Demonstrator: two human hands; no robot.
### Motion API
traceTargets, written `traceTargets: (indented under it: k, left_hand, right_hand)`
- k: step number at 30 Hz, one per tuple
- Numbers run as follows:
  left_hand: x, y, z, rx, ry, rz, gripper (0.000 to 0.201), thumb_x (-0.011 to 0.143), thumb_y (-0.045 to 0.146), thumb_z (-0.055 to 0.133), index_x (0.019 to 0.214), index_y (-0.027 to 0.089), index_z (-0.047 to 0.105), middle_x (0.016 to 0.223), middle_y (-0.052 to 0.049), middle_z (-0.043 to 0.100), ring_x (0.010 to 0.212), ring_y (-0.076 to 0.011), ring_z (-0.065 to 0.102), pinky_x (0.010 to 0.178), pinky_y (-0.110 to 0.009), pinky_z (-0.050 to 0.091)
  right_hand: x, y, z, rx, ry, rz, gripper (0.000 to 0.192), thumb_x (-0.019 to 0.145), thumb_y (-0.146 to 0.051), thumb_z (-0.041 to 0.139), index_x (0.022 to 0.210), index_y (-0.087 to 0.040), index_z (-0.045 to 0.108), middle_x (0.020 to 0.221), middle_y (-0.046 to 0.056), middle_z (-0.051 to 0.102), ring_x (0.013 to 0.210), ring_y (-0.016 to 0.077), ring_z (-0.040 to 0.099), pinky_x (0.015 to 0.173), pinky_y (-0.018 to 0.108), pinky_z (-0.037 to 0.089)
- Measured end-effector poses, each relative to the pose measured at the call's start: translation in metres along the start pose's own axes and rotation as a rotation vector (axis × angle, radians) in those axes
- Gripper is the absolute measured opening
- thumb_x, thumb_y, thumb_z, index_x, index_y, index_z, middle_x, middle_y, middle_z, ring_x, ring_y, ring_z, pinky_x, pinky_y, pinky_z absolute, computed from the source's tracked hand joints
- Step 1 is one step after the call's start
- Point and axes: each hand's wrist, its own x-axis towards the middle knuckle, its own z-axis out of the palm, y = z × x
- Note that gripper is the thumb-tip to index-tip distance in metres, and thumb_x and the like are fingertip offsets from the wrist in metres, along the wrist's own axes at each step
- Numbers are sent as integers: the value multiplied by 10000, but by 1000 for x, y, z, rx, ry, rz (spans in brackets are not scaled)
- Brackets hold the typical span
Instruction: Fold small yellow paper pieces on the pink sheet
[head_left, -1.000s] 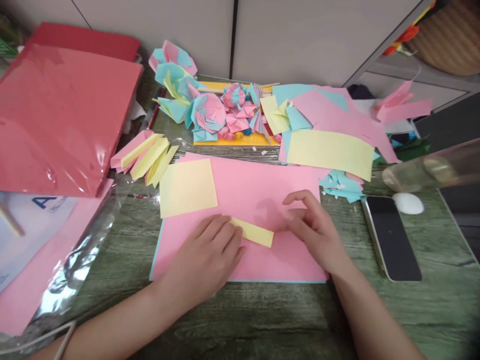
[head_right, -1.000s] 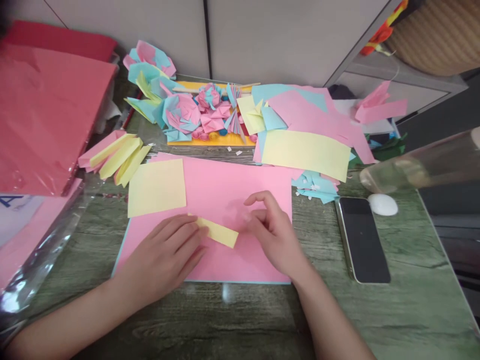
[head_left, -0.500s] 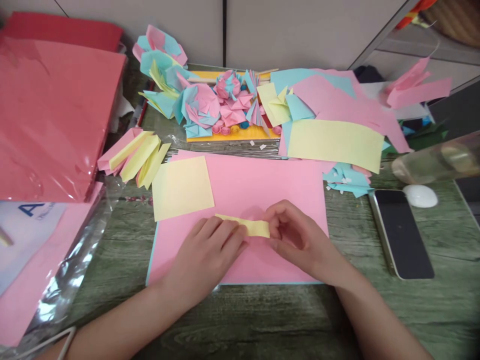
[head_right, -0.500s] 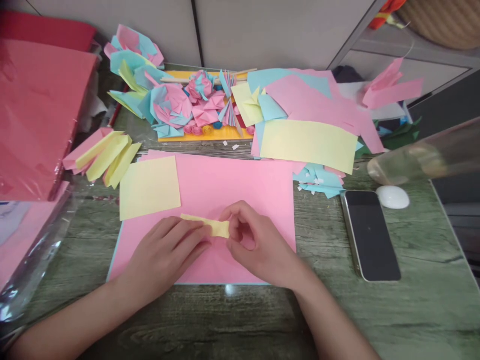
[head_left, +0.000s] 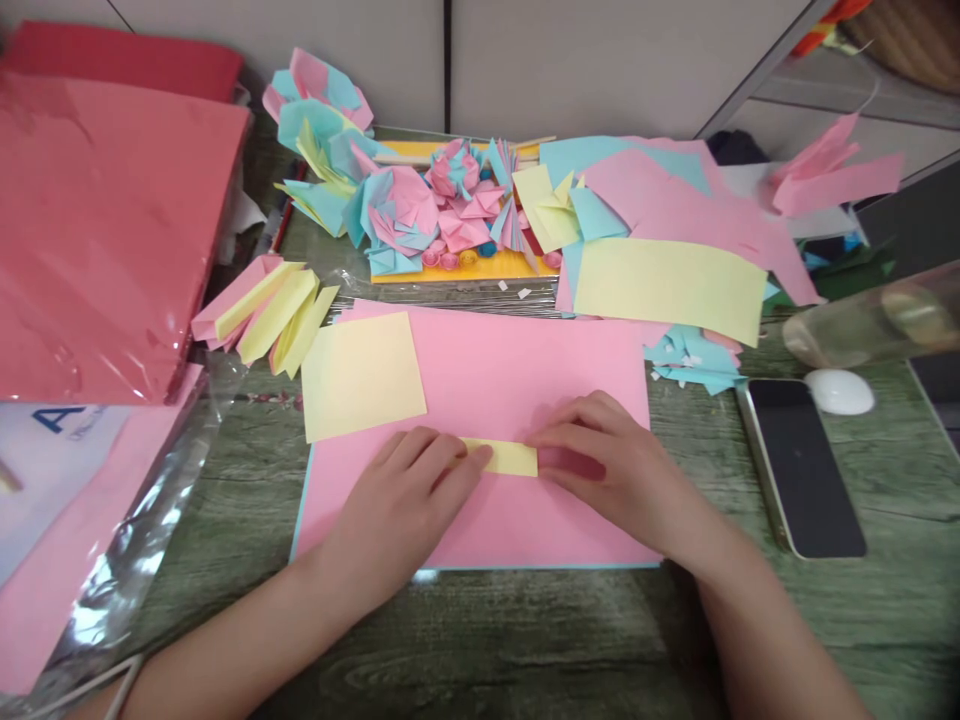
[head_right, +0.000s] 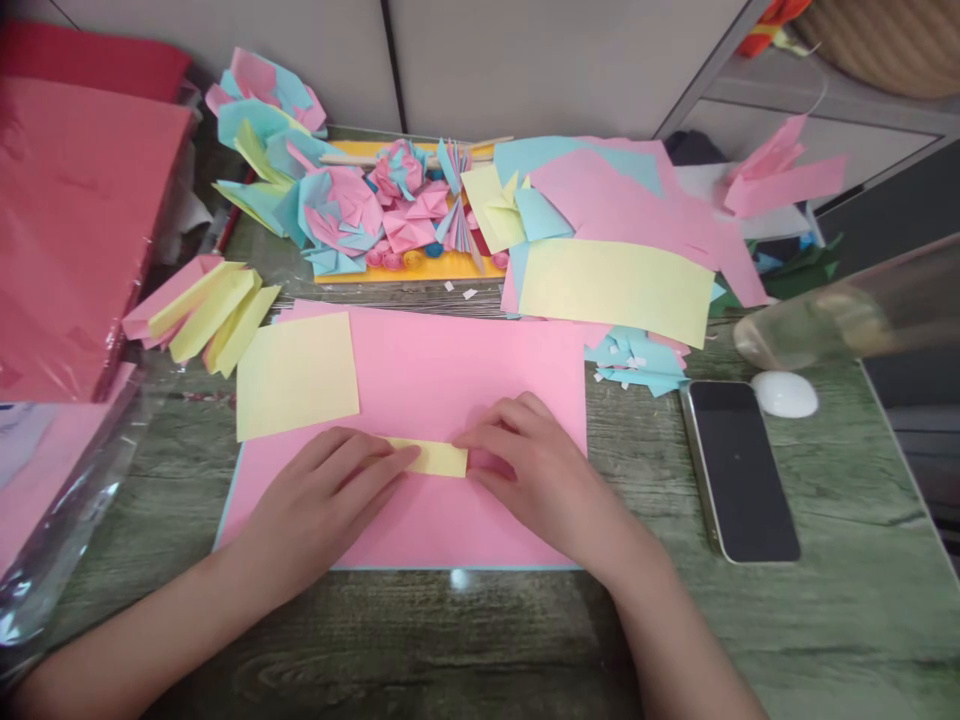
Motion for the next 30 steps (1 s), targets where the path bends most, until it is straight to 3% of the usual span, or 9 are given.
traceTargets:
  k: [7,15,22,30]
  left_hand:
    - [3,2,-1,-43,37,-38,233,848,140,494,1071,130,560,908,-80,554,885,-217,490,765,-396,452]
    - [7,12,-11,-70,-52,-58,302,881,300,460,1167,231,527,1054,-85,526,941,-248,454,770,-424,427]
    - [7,13,-10,-76,-33,-16,342,892,304,449,1206,181,503,1168,-67,542,1042,-254,438,852,-412,387]
    - [5,16,-9,-18,-36,-9,434,877,391,467,1287,249,437,1154,-73,561,1061,-278,460,844,-432,369]
  right_hand:
    - [0,6,0,-61,-28,-35,170,829,-264,549,973,-255,641,927,36,581,919,172,462,765,309,440]
    - [0,8,2,-83,-27,-37,169,852,-242,512,957,-241,645,903,40,580,904,176,449,755,323,440]
    - [2,2,4,-52,-4,27,112,839,-269,535,887,-226,626,897,34,585,896,179,449,768,329,432]
    - [4,-4,14,-82,75,123,59,819,-230,555,869,-222,586,910,32,555,904,193,435,780,348,421]
